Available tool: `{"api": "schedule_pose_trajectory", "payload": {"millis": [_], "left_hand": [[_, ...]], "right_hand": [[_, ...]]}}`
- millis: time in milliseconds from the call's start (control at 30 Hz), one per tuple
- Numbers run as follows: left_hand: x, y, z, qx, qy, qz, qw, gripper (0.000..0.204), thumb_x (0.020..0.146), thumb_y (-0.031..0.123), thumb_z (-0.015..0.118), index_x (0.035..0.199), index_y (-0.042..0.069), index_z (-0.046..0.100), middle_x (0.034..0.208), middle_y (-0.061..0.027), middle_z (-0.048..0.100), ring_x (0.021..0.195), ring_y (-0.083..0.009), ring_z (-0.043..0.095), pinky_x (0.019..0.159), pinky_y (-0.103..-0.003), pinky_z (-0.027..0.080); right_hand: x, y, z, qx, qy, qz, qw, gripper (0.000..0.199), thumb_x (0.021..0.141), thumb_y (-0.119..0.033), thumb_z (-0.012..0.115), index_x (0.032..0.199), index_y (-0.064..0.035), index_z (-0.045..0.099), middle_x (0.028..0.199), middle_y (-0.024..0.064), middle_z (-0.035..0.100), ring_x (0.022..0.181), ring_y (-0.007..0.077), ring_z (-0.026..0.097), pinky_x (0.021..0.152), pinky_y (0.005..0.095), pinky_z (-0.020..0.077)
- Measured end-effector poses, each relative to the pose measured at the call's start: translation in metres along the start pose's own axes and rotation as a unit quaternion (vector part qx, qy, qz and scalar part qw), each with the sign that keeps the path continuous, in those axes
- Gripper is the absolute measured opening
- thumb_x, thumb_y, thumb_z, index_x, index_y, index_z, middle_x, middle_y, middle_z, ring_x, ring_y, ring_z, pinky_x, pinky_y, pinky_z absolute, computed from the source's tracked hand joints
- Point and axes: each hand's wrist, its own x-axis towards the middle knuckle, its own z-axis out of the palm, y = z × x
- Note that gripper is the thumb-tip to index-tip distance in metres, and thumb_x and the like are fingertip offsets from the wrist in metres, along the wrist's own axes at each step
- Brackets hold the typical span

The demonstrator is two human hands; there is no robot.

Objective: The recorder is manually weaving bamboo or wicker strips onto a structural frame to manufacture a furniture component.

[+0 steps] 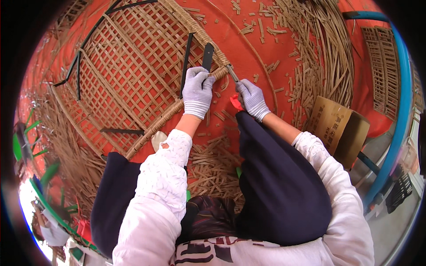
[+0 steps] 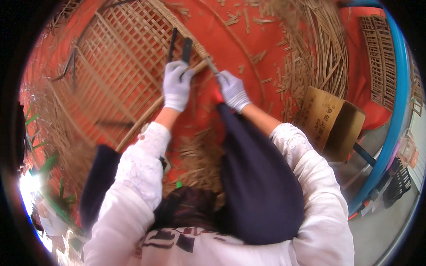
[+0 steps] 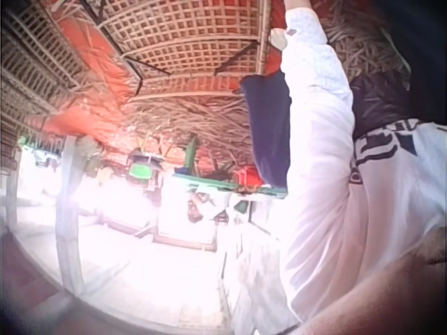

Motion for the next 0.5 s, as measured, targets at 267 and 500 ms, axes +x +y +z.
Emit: {"api": "schedule_pose_trajectory", "payload": {"millis": [267,500], "left_hand": [[-0.001,0.047,0.010,-0.050,-0.058,-0.018,0.997,0.010,0.086,0.010,0.066,0.087,0.000,0.067,0.079,-0.0138,0.063,0.071,-0.0301,0.061,0.070,-0.037,0.050],[-0.015,0.038,0.029,-0.143,-0.185,-0.383,0.894,0.020,0.088,0.018,0.064,0.091,0.000,0.071,0.077,-0.0131,0.069,0.067,-0.0187,0.064,0.069,-0.031,0.052]], "right_hand": [[-0.003,-0.014,-0.005,0.095,-0.049,0.122,0.987,0.026,0.101,-0.025,0.047,0.084,-0.0073,0.055,0.057,-0.0005,0.048,0.045,0.0066,0.042,0.042,0.0240,0.0332],[0.003,-0.039,-0.022,0.134,-0.115,0.189,0.966,0.025,0.101,-0.024,0.046,0.086,-0.0067,0.057,0.054,-0.0010,0.045,0.038,0.0084,0.037,0.037,0.0253,0.0291]]}}
